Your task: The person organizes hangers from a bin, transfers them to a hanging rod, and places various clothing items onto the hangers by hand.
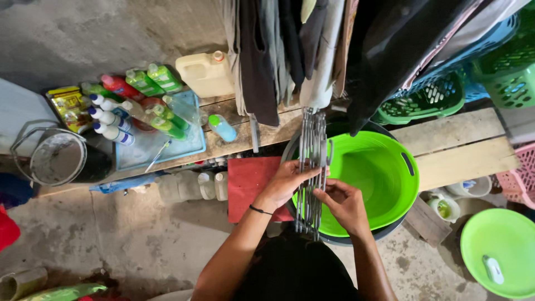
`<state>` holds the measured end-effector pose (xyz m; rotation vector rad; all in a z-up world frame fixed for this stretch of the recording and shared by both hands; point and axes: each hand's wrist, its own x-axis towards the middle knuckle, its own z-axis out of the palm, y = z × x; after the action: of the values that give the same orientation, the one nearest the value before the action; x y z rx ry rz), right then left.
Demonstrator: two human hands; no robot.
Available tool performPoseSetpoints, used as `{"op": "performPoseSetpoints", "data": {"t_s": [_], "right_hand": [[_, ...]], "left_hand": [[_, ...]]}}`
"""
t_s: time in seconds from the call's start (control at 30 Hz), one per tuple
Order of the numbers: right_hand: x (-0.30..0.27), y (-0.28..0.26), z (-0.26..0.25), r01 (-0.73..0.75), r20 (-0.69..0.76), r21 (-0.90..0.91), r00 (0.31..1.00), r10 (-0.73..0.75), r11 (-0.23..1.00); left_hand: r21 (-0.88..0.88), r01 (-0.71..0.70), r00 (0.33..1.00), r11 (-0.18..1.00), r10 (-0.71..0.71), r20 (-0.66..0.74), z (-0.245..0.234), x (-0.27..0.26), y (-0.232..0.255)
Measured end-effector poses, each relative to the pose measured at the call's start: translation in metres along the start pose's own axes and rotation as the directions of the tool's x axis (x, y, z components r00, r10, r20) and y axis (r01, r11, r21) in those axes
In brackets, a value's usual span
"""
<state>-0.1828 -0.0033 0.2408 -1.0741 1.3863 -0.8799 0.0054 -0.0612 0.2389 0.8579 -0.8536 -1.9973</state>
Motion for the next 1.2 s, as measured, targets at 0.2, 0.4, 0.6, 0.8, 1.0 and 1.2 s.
{"op": "performPoseSetpoints", "data": {"t_s": [0.2, 0.4, 0.6, 0.8, 1.0, 1.2], "right_hand": [[0.013, 0.011, -0.002, -0.034, 0.136, 0.396, 0.99, -0.023, 0.917], [0.013, -0.001, 0.001, -0.137, 0.224, 0.518, 0.974, 0.021, 0.844], [0.016, -0.004, 0.004, -0.116, 0.222, 0.456, 0.975, 0.013, 0.882], [0.02, -0.005, 0.007, -0.097, 0.238, 0.432, 0.971, -0.009, 0.896], [0.029, -0.02, 0.02, -0.085, 0.317, 0.204, 0.948, 0.016, 0.975], [0.04, -0.018, 0.041, 0.022, 0.428, -0.006, 0.903, -0.018, 1.0]], "left_hand": [[-0.125, 0.039, 0.993, 0.991, -0.052, -0.103, -0.009, -0.005, -0.007], [-0.075, -0.035, 0.994, 0.997, 0.026, -0.11, -0.007, -0.01, -0.006], [0.005, -0.071, 0.99, 0.997, 0.071, -0.125, -0.005, -0.013, -0.006], [0.093, -0.135, 0.978, 0.987, 0.148, -0.147, -0.01, -0.013, -0.007], [0.111, -0.139, 0.954, 0.984, 0.163, -0.252, -0.017, -0.026, 0.009], [0.214, -0.096, 0.937, 0.972, 0.161, -0.311, -0.04, -0.031, 0.001]]}}
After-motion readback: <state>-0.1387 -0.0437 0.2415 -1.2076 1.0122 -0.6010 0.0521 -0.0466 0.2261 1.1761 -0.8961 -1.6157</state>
